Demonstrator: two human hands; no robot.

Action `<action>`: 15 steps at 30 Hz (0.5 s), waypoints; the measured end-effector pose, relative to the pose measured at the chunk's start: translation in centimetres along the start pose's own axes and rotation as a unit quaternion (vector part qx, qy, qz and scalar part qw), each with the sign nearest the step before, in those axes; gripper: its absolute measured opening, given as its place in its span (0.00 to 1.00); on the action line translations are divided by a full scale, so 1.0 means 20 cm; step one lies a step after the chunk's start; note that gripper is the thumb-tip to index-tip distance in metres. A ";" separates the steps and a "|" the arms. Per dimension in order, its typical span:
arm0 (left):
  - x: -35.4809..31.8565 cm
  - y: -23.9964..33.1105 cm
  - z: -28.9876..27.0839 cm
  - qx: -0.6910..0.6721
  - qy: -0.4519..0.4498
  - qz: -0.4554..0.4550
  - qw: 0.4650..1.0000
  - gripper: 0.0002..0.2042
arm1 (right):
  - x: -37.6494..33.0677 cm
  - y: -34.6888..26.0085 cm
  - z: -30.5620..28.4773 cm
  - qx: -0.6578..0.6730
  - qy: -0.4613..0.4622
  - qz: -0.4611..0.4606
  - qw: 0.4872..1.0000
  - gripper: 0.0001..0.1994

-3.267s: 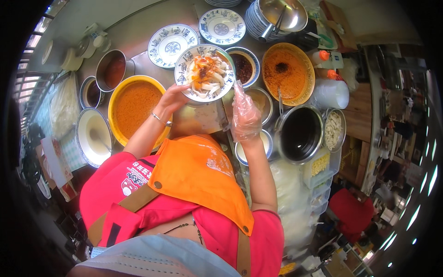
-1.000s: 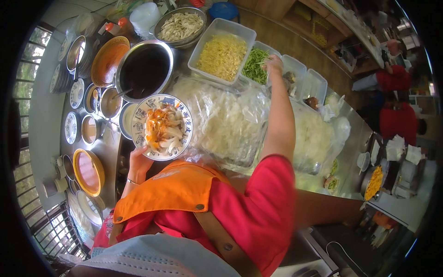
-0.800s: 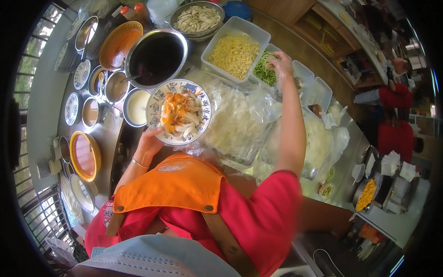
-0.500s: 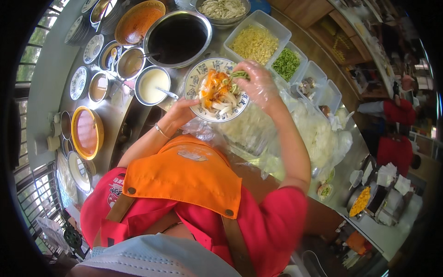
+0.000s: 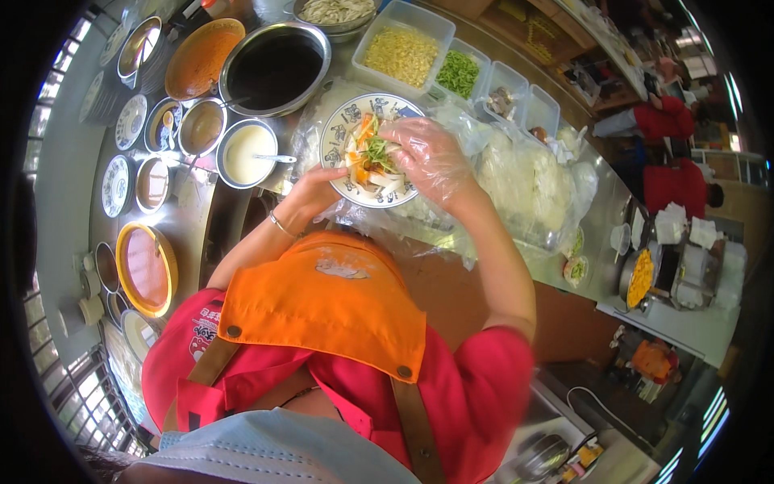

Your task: The person assembles cold noodle dishes by placing noodles and bean sprouts into bowls, then adding sauces and seasonings from various containers. They use a spoon to drizzle dark and light sauces, sprinkle red powder, and add green vegetables before placing the finished bowls on the counter.

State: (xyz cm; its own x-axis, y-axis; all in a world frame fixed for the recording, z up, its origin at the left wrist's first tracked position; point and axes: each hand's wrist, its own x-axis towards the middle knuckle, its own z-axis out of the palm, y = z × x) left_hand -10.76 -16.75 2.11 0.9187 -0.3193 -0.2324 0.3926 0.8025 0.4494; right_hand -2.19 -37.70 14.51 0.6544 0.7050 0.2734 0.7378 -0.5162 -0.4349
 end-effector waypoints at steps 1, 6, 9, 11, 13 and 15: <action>0.00 -0.01 -0.01 0.003 -0.001 -0.005 1.000 0.28 | -0.03 0.01 0.01 0.019 0.007 0.016 1.000 0.13; -0.03 -0.10 -0.01 -0.001 -0.009 -0.062 0.998 0.29 | -0.15 -0.04 -0.03 0.271 0.081 0.191 0.940 0.09; -0.03 -0.15 -0.02 -0.008 0.001 -0.077 0.997 0.26 | -0.24 0.15 -0.04 0.359 0.069 0.258 0.895 0.06; -0.02 -0.19 -0.07 -0.006 0.018 -0.081 0.997 0.26 | -0.23 0.23 -0.07 0.438 0.073 0.300 0.844 0.05; -0.02 -0.21 -0.05 -0.007 0.034 -0.088 0.995 0.27 | -0.23 0.45 -0.05 0.459 0.122 0.307 0.825 0.06; 0.00 -0.25 -0.09 -0.011 0.057 -0.082 0.995 0.27 | -0.19 0.72 -0.01 0.451 0.139 0.310 0.825 0.06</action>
State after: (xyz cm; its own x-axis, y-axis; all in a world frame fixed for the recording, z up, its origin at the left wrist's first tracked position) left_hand -12.87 -19.89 -1.75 0.8307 -0.3883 -0.3989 0.5349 0.7551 0.3790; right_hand 6.07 -47.95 7.45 0.9652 0.2371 -0.1103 -0.0948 -0.0758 -0.9926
